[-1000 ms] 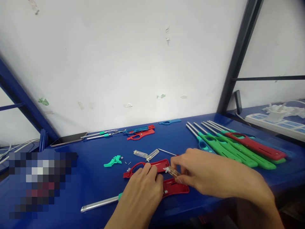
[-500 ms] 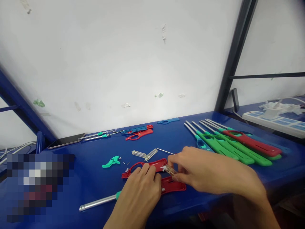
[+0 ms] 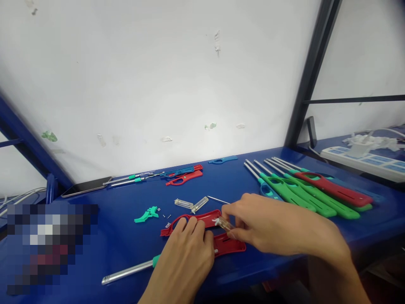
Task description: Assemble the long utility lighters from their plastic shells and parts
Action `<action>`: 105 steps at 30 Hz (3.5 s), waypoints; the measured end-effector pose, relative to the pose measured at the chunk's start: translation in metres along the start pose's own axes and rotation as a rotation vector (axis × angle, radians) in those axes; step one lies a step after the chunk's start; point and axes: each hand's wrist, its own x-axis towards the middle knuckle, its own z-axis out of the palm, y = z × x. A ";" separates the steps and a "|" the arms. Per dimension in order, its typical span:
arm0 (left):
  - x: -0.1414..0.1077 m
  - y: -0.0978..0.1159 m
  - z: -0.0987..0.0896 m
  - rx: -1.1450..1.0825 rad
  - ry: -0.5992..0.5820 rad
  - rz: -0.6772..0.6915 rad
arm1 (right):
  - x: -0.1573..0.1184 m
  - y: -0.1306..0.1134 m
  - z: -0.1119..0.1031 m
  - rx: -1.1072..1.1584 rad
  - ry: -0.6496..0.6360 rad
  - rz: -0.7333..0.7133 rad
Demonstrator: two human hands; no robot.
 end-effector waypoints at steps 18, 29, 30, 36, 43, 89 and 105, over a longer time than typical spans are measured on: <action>-0.013 -0.028 0.000 -0.705 0.025 -0.182 | 0.002 0.001 0.000 0.033 -0.017 -0.065; -0.009 -0.030 -0.002 -0.776 0.043 -0.205 | 0.012 0.007 0.000 0.083 -0.052 -0.147; -0.008 -0.030 -0.002 -0.772 0.046 -0.209 | 0.012 0.008 -0.001 0.086 -0.055 -0.152; -0.010 -0.029 -0.001 -0.761 0.043 -0.196 | 0.010 0.007 -0.002 0.086 -0.058 -0.137; -0.009 -0.030 -0.001 -0.760 0.050 -0.194 | 0.009 0.007 -0.001 0.092 -0.049 -0.139; -0.011 -0.031 0.007 -0.750 0.026 -0.170 | 0.013 0.009 0.005 0.057 0.044 -0.146; -0.014 -0.030 0.008 -0.736 0.053 -0.136 | 0.014 0.007 0.005 0.042 0.065 -0.173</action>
